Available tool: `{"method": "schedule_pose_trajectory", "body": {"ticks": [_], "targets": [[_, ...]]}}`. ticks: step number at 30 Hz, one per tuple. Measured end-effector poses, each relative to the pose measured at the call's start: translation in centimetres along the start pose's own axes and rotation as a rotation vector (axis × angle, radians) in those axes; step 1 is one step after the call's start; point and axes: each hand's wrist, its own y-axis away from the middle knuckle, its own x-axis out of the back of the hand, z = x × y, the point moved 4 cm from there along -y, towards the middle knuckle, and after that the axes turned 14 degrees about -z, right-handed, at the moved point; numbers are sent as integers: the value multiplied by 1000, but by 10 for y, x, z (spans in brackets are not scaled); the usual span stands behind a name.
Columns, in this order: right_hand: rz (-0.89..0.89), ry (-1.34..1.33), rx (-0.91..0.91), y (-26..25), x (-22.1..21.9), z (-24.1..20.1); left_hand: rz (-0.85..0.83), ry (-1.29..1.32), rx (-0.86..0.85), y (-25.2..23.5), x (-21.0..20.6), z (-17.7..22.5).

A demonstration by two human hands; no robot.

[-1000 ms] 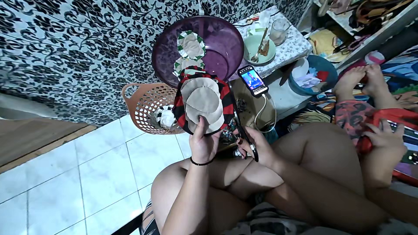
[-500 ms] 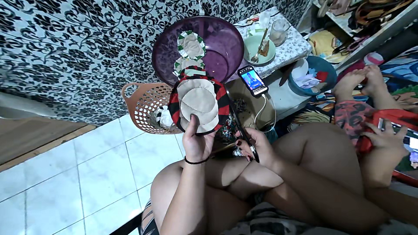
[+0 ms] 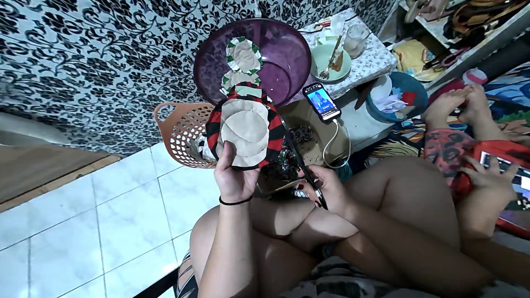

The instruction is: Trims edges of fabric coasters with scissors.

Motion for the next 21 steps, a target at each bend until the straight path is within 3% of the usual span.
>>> {"method": "schedule_pose_trajectory", "body": {"ticks": [16, 21], "targets": [[7, 14, -48, 1, -1, -1, 1, -15, -18, -2, 7, 10], [-94, 74, -34, -2, 0, 7, -21, -22, 6, -1, 7, 10]]}}
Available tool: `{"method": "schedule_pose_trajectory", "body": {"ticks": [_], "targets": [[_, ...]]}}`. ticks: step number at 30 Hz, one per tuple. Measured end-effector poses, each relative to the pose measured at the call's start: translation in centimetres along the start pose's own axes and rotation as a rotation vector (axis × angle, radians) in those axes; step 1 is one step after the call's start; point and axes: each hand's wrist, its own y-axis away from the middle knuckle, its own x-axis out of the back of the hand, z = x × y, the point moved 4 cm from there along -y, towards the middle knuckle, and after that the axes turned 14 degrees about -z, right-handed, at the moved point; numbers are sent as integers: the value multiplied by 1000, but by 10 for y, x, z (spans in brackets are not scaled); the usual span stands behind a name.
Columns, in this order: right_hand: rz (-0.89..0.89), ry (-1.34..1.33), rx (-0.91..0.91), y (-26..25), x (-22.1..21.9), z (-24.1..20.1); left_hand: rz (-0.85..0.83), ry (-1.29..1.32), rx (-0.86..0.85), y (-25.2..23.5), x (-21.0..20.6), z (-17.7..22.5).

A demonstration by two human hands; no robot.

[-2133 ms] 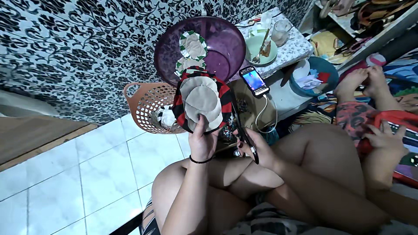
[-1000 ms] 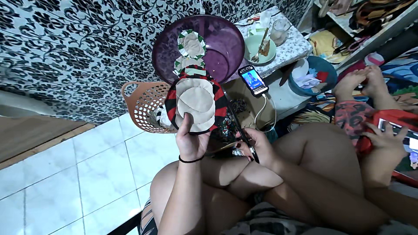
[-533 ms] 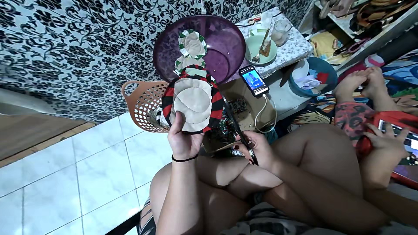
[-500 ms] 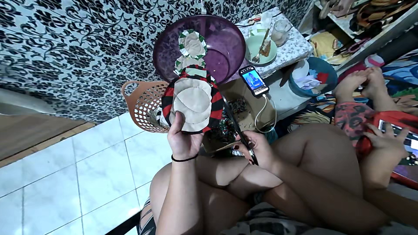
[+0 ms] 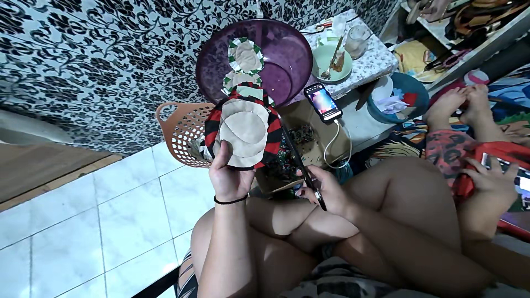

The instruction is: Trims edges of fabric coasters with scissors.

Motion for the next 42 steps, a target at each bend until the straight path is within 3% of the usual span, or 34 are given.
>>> {"method": "schedule_pose_trajectory", "body": {"ticks": [15, 42], "targets": [[46, 22, -54, -1, 7, -5, -92, -63, 142, 6, -10, -8], [94, 20, 19, 2, 4, -6, -85, -149, 158, 5, 3, 14]]}}
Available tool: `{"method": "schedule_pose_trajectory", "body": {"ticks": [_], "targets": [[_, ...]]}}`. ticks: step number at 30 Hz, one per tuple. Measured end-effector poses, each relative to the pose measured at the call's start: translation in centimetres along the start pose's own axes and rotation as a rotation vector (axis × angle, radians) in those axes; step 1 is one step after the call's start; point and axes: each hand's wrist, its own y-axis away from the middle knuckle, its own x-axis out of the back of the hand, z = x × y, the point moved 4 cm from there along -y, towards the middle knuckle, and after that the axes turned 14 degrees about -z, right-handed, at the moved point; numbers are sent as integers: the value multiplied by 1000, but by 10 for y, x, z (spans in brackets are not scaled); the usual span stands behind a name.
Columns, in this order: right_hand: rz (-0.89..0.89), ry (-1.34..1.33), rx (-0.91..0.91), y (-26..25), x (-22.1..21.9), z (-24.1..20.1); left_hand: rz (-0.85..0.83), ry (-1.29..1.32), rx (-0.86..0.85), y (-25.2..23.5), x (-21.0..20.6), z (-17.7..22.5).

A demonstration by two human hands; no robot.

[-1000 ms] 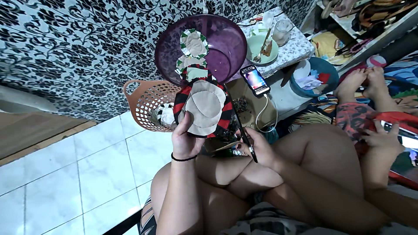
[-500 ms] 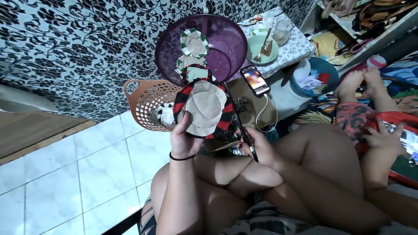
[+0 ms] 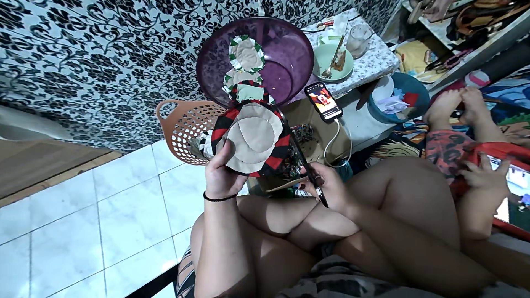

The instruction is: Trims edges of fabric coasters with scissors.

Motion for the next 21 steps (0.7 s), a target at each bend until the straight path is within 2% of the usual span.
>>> {"method": "schedule_pose_trajectory", "body": {"ticks": [21], "targets": [[-21, 28, 24, 7, -5, -2, 113, -132, 29, 6, 21, 22]]}}
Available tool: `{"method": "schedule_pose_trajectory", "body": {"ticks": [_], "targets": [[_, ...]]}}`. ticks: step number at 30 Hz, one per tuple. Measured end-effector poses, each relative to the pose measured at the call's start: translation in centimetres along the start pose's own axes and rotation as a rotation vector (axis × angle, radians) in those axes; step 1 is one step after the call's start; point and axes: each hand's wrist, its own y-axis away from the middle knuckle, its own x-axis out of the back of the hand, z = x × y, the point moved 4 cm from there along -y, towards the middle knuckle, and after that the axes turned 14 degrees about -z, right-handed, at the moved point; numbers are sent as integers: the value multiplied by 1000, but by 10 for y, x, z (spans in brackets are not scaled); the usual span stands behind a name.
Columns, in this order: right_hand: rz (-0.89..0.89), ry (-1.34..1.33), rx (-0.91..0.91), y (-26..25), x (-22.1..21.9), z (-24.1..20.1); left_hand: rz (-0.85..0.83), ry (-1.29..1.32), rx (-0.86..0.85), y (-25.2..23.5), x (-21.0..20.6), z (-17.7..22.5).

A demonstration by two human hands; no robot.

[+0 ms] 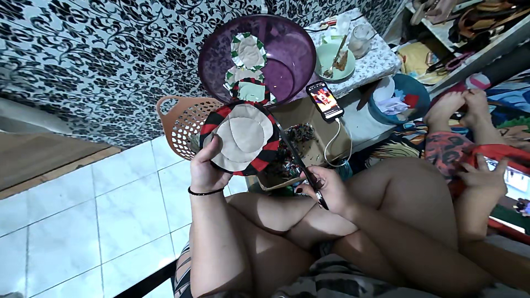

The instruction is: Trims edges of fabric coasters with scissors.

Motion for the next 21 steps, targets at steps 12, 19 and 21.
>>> {"method": "schedule_pose_trajectory", "body": {"ticks": [12, 19, 21], "targets": [[-206, -98, -38, -4, -1, 8, 38, 13, 12, 1, 3, 1], [-149, -63, -26, -5, 2, 7, 50, -27, 96, 4, -3, -3], [-140, -67, -37, -5, 3, 6, 48, -37, 117, 5, -5, -3]]}}
